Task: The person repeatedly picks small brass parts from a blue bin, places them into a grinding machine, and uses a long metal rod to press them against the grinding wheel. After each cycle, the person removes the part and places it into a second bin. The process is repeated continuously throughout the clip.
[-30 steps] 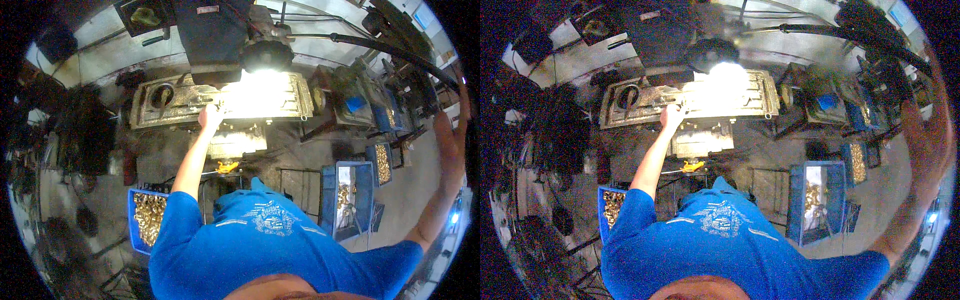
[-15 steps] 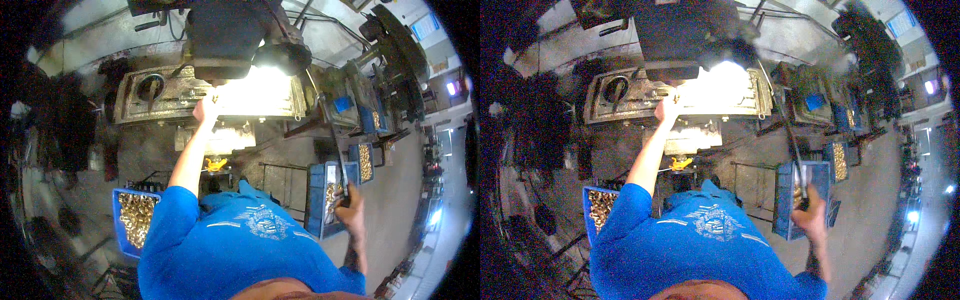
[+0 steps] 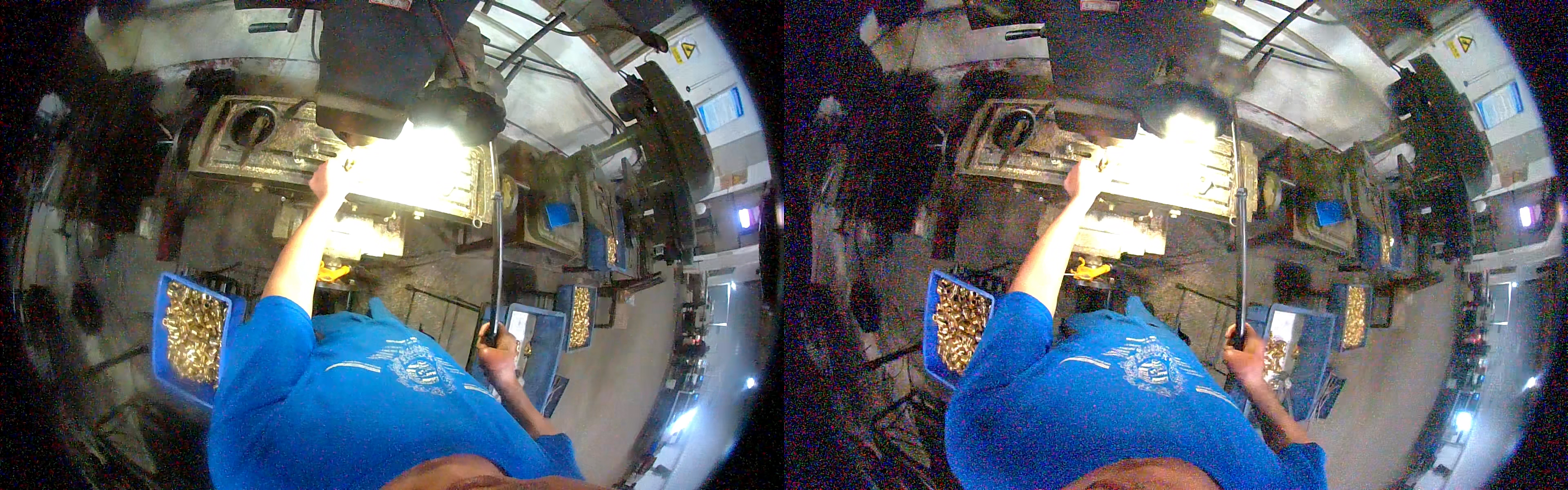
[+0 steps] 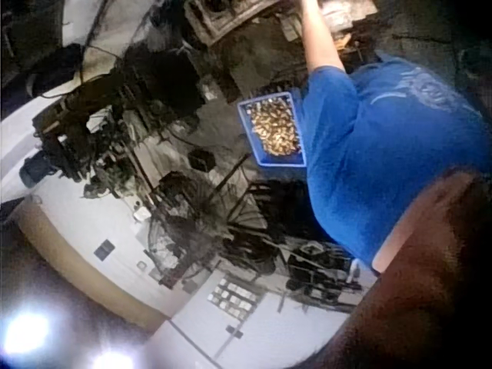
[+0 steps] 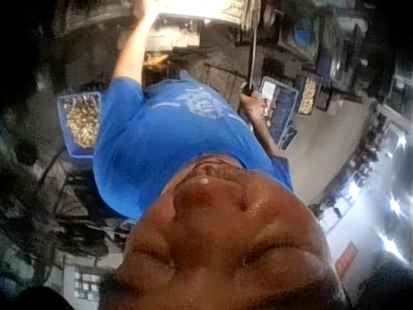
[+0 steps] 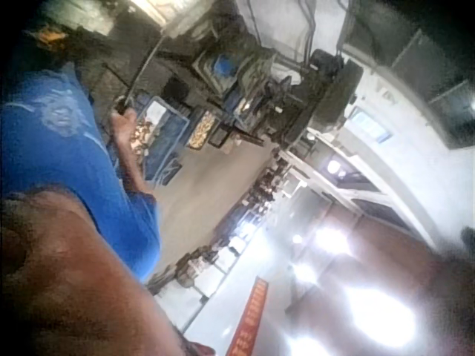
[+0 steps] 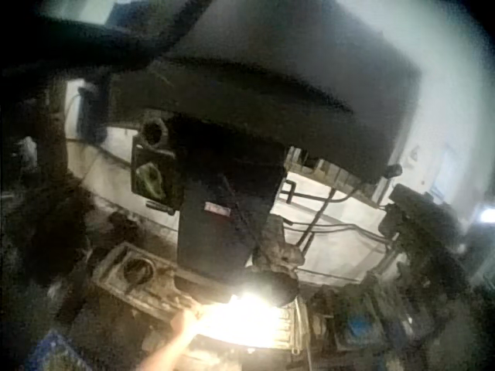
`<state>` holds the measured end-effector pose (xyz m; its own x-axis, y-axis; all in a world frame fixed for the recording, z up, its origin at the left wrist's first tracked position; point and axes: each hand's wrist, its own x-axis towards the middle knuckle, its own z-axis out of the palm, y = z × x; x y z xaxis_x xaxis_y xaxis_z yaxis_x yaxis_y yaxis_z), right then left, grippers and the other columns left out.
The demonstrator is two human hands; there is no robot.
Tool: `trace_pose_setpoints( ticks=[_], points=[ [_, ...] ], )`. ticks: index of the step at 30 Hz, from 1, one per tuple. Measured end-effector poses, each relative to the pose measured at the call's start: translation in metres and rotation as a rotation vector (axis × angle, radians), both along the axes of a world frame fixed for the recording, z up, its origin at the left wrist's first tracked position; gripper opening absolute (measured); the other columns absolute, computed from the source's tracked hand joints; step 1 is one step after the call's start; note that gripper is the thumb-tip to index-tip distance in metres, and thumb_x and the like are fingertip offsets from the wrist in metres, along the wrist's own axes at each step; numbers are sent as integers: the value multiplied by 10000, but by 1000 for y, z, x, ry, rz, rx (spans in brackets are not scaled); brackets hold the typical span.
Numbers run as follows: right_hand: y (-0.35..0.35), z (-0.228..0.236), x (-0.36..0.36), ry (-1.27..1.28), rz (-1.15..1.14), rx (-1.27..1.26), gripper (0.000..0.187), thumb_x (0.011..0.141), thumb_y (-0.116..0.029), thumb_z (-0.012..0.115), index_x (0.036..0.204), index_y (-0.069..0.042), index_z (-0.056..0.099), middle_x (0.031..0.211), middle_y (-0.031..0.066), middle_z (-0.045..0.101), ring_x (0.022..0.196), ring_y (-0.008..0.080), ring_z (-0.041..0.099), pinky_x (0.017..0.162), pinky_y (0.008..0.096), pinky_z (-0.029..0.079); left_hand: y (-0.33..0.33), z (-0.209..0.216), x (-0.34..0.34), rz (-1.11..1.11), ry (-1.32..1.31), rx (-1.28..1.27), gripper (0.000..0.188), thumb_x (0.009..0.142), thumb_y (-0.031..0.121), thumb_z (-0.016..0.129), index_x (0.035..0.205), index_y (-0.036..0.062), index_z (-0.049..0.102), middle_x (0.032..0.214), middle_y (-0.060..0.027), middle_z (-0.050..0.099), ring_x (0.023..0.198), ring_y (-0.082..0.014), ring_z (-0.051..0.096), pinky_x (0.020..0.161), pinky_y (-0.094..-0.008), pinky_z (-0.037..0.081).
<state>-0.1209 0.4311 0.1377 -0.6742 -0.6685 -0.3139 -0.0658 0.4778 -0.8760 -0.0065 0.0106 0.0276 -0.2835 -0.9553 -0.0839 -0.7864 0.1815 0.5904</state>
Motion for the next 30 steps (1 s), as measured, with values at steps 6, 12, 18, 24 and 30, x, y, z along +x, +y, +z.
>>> trace_pose_setpoints(
  ticks=[6,12,18,24,30],
  points=[
    [-4,-48,-5,-185,-75,-77,106,642,-43,555,675,-73,458,586,-47,383,538,45,348,461,225,287,2,-3,-1,11,-42,-52,430,714,530,575,994,203,577,778,-112,634,736,-297,613,617,-404,463],
    [-21,-59,-4,29,-3,-81,133,622,-65,545,699,-73,436,588,-36,403,535,59,375,476,225,308,6,17,-4,38,-108,44,426,707,530,588,949,180,608,774,-100,639,735,-274,622,625,-384,477],
    [-27,-46,-4,-163,43,-124,100,608,-66,517,657,-74,431,592,-25,382,549,83,356,479,268,293,-8,-12,-6,40,-104,89,362,719,500,581,950,221,602,779,-87,642,728,-259,625,612,-376,481],
    [-24,-72,-11,-135,73,-132,129,614,-92,530,679,-88,420,605,-37,381,536,80,358,476,264,299,-5,-16,-10,-30,-112,-224,396,711,529,574,818,150,611,605,-80,612,502,-204,597,519,-364,484],
    [-28,-76,-11,-222,38,-149,134,617,-123,537,709,-78,450,586,-39,387,540,71,369,462,262,298,-6,-11,-14,45,-190,47,303,734,456,576,904,205,591,779,-99,638,732,-273,621,613,-387,481]
  ],
)
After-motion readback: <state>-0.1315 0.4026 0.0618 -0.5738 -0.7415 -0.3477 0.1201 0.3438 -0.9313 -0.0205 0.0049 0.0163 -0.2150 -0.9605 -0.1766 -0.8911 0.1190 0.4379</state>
